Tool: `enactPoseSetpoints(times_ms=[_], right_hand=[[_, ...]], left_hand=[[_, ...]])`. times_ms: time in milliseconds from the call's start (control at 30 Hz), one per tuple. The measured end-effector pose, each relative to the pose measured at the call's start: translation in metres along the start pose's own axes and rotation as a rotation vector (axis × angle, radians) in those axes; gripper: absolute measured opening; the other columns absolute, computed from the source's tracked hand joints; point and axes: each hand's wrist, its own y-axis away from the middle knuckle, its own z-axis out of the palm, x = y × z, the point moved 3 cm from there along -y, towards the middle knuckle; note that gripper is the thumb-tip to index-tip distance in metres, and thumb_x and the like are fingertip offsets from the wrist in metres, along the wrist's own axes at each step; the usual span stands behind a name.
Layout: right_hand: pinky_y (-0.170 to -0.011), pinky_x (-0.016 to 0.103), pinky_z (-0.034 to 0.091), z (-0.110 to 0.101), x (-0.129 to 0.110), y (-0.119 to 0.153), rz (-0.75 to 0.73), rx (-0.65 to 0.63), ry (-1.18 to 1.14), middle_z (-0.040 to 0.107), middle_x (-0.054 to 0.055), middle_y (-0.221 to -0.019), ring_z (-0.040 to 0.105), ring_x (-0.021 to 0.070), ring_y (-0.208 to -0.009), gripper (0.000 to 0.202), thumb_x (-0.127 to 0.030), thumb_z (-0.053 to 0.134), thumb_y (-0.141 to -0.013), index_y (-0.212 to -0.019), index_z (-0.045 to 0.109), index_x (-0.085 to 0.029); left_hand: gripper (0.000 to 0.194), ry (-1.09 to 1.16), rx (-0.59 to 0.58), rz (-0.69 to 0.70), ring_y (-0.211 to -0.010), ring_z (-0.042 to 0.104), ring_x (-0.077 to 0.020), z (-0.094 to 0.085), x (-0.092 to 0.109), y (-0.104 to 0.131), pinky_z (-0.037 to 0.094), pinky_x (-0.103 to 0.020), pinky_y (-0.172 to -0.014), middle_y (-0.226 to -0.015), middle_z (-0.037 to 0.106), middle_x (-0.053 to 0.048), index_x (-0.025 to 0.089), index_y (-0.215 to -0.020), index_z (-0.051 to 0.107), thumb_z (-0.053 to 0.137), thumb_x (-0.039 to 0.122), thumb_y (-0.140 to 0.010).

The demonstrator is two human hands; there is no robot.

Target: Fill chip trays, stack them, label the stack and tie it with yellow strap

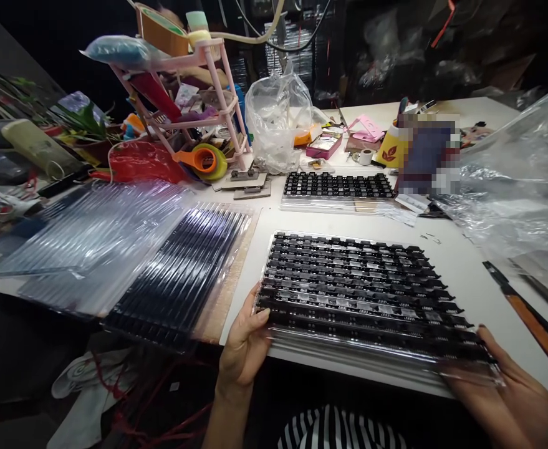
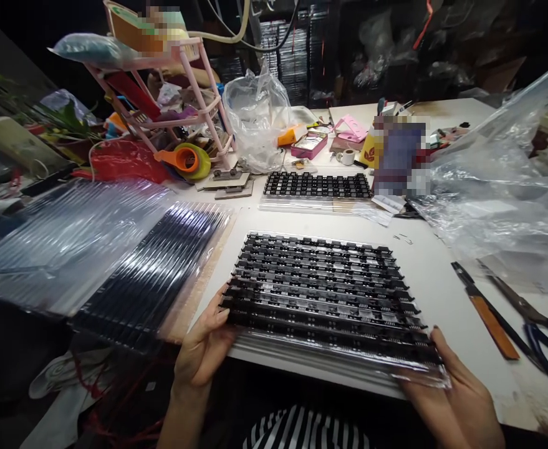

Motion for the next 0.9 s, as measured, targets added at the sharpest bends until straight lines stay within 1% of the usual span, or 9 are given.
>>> enactPoseSetpoints(times_ms=[100,200,333,433,567,733,900], right_hand=[[-0.076,0.031,0.059,0.003,-0.001,0.003,0.004,-0.001,-0.013,0.074,0.002,-0.081,0.069,0.017,-0.064,0.025,-0.031,0.047,-0.087,-0.088,0.072,-0.025],[-0.074,0.035,0.06,0.005,-0.001,0.003,-0.001,-0.03,-0.03,0.074,0.002,-0.087,0.07,0.0184,-0.074,0.029,-0.029,0.041,-0.089,-0.089,0.071,-0.026],[-0.08,0.044,0.057,0.006,0.003,-0.003,0.003,-0.12,-0.035,0.072,0.001,-0.101,0.069,0.0206,-0.086,0.032,-0.029,0.037,-0.091,-0.1,0.068,-0.027],[-0.085,0.045,0.055,0.006,0.004,-0.006,0.016,-0.159,-0.048,0.072,0.0,-0.103,0.068,0.0199,-0.09,0.033,-0.028,0.037,-0.092,-0.106,0.066,-0.028],[-0.089,0.044,0.052,0.007,0.004,-0.007,0.054,-0.186,-0.074,0.072,0.0,-0.103,0.067,0.0188,-0.091,0.032,-0.031,0.037,-0.093,-0.106,0.067,-0.029],[-0.094,0.045,0.049,0.009,0.003,-0.01,0.072,-0.306,-0.087,0.071,0.0,-0.104,0.066,0.0181,-0.094,0.03,-0.034,0.04,-0.093,-0.103,0.068,-0.029],[-0.097,0.047,0.045,0.01,0.002,-0.014,0.099,-0.447,-0.087,0.069,0.001,-0.111,0.063,0.0194,-0.103,0.03,-0.035,0.041,-0.093,-0.106,0.067,-0.029]], left_hand=[[0.059,0.021,0.0,0.008,-0.124,0.047,-0.0218,0.001,0.0,-0.001,0.031,-0.039,-0.109,-0.132,0.054,-0.004,0.027,-0.139,0.036,0.046,0.007,-0.085],[0.059,0.025,0.009,0.023,-0.124,0.047,-0.0215,0.001,0.0,-0.001,0.03,-0.039,-0.109,-0.133,0.054,-0.003,0.029,-0.139,0.036,0.046,0.007,-0.085],[0.059,0.005,0.02,0.041,-0.125,0.046,-0.0222,0.003,0.0,-0.001,0.03,-0.04,-0.11,-0.134,0.052,-0.004,0.027,-0.14,0.036,0.046,0.007,-0.085],[0.06,-0.017,0.029,0.047,-0.124,0.047,-0.023,0.004,0.0,-0.001,0.031,-0.041,-0.109,-0.135,0.052,-0.004,0.028,-0.14,0.035,0.047,0.008,-0.085],[0.061,-0.026,0.058,0.052,-0.122,0.049,-0.0231,0.003,0.0,-0.002,0.033,-0.041,-0.109,-0.133,0.054,-0.004,0.029,-0.141,0.034,0.047,0.007,-0.085],[0.06,-0.026,0.09,0.045,-0.121,0.051,-0.022,0.002,-0.001,-0.003,0.034,-0.04,-0.109,-0.13,0.057,-0.004,0.028,-0.14,0.035,0.046,0.006,-0.086],[0.061,-0.04,0.093,0.052,-0.124,0.048,-0.0219,0.009,0.002,-0.005,0.034,-0.039,-0.109,-0.134,0.054,-0.004,0.028,-0.14,0.036,0.043,0.002,-0.086]])
